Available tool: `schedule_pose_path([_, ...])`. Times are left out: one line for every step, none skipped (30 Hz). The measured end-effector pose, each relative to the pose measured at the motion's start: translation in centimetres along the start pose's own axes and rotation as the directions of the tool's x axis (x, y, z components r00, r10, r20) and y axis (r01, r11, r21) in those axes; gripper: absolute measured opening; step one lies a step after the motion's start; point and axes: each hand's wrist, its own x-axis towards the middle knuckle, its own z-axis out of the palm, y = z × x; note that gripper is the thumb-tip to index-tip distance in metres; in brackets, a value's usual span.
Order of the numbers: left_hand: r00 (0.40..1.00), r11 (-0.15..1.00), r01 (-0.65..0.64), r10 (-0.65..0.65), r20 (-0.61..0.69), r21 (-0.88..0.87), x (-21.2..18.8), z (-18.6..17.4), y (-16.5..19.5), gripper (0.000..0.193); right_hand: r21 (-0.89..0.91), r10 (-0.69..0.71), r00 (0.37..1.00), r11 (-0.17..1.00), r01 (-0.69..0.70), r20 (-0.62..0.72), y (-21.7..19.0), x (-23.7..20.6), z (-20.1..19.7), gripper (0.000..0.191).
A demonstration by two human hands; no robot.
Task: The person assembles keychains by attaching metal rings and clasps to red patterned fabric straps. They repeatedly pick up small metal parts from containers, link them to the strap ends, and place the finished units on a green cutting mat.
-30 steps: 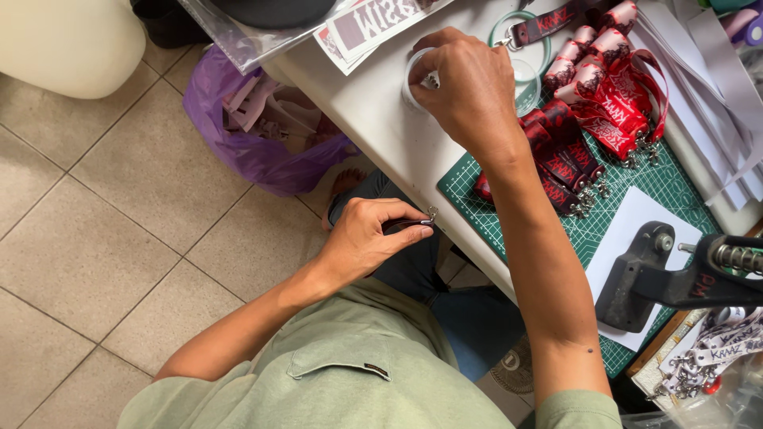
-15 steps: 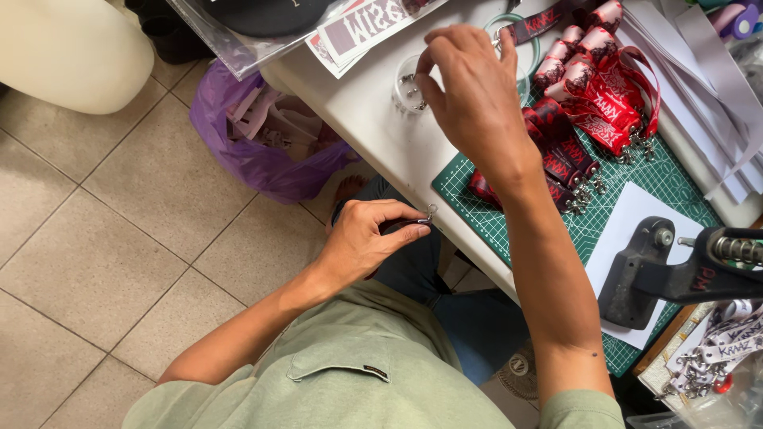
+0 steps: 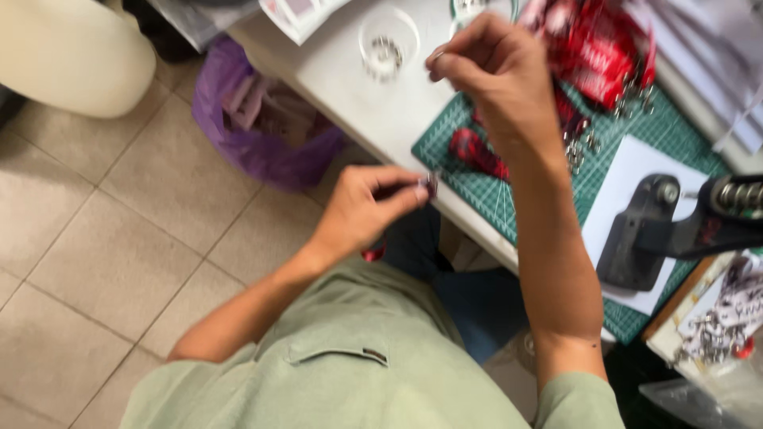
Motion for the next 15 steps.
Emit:
schedule_pose_path([1.000, 0.996, 0.010, -0.009, 0.022, -0.089, 0.3, -0.1, 0.0, 0.025, -0.021, 0.013, 0.999, 1.000, -0.014, -0.034, -0.3, -1.5, -0.9, 0.018])
schedule_pose_path([0.999, 0.991, 0.027, -0.022, 0.034, -0.134, 0.5, -0.1, 0.0, 0.025, -0.046, 0.021, 0.998, 0.999, -0.024, -0.067, -0.4, -3.0, -1.6, 0.025])
schedule_pose_path([0.998, 0.983, 0.035, -0.027, 0.049, -0.178, 0.8, -0.1, 0.0, 0.026, 0.041, 0.010, 0.998, 0.999, -0.007, -0.065, -0.3, -4.3, -2.1, 0.020])
schedule_pose_path([0.997, 0.975, 0.043, -0.029, 0.065, -0.219, 1.2, 0.0, 0.2, 0.027, 0.127, -0.004, 0.998, 0.992, 0.013, -0.067, -0.3, -5.6, -2.7, 0.016])
schedule_pose_path([0.997, 0.969, 0.042, -0.025, 0.072, -0.242, 1.5, 0.4, 0.4, 0.027, 0.211, -0.020, 0.997, 0.977, 0.034, -0.072, -0.2, -6.8, -3.4, 0.014])
schedule_pose_path([0.996, 0.964, 0.040, -0.019, 0.082, -0.262, 1.8, 0.8, 0.6, 0.027, 0.213, 0.023, 0.993, 0.977, 0.002, -0.114, 0.0, -8.2, -3.8, 0.014])
schedule_pose_path([0.995, 0.958, 0.041, -0.015, 0.095, -0.283, 2.1, 1.3, 0.9, 0.028, 0.219, 0.067, 0.985, 0.975, -0.031, -0.159, 0.2, -9.8, -4.3, 0.014])
schedule_pose_path([0.994, 0.962, 0.027, 0.004, 0.112, -0.273, 2.4, 1.8, 1.2, 0.028, 0.227, 0.111, 0.972, 0.972, -0.063, -0.206, 0.3, -11.3, -4.7, 0.015])
schedule_pose_path([0.991, 0.965, 0.012, 0.024, 0.132, -0.263, 2.8, 2.4, 1.6, 0.028, 0.232, 0.144, 0.961, 0.969, -0.088, -0.234, 0.6, -12.5, -5.2, 0.015])
schedule_pose_path([0.987, 0.967, 0.000, 0.041, 0.154, -0.254, 3.1, 3.1, 1.9, 0.028, 0.240, 0.179, 0.948, 0.964, -0.115, -0.264, 0.9, -13.7, -5.5, 0.014])
schedule_pose_path([0.987, 0.988, 0.011, 0.014, 0.160, -0.151, 3.4, 3.8, 2.2, 0.027, 0.248, 0.215, 0.931, 0.958, -0.142, -0.295, 1.2, -14.9, -5.8, 0.014])
schedule_pose_path([0.986, 0.999, 0.017, -0.009, 0.165, -0.046, 3.8, 4.5, 2.5, 0.027, 0.267, 0.216, 0.929, 0.954, -0.135, -0.301, 1.5, -15.8, -6.1, 0.014])
schedule_pose_path([0.985, 0.998, 0.022, -0.032, 0.167, 0.059, 4.1, 5.2, 2.7, 0.026, 0.286, 0.218, 0.927, 0.950, -0.129, -0.306, 1.7, -16.8, -6.4, 0.014])
schedule_pose_path([0.981, 0.985, -0.093, 0.067, 0.181, 0.143, 4.5, 6.1, 2.9, 0.024, 0.305, 0.224, 0.924, 0.944, -0.126, -0.310, 1.9, -17.8, -6.6, 0.014])
schedule_pose_path([0.965, 0.951, -0.211, 0.166, 0.203, 0.225, 4.9, 6.9, 3.1, 0.023, 0.295, 0.207, 0.923, 0.949, -0.109, -0.325, 2.2, -18.5, -6.6, 0.014])
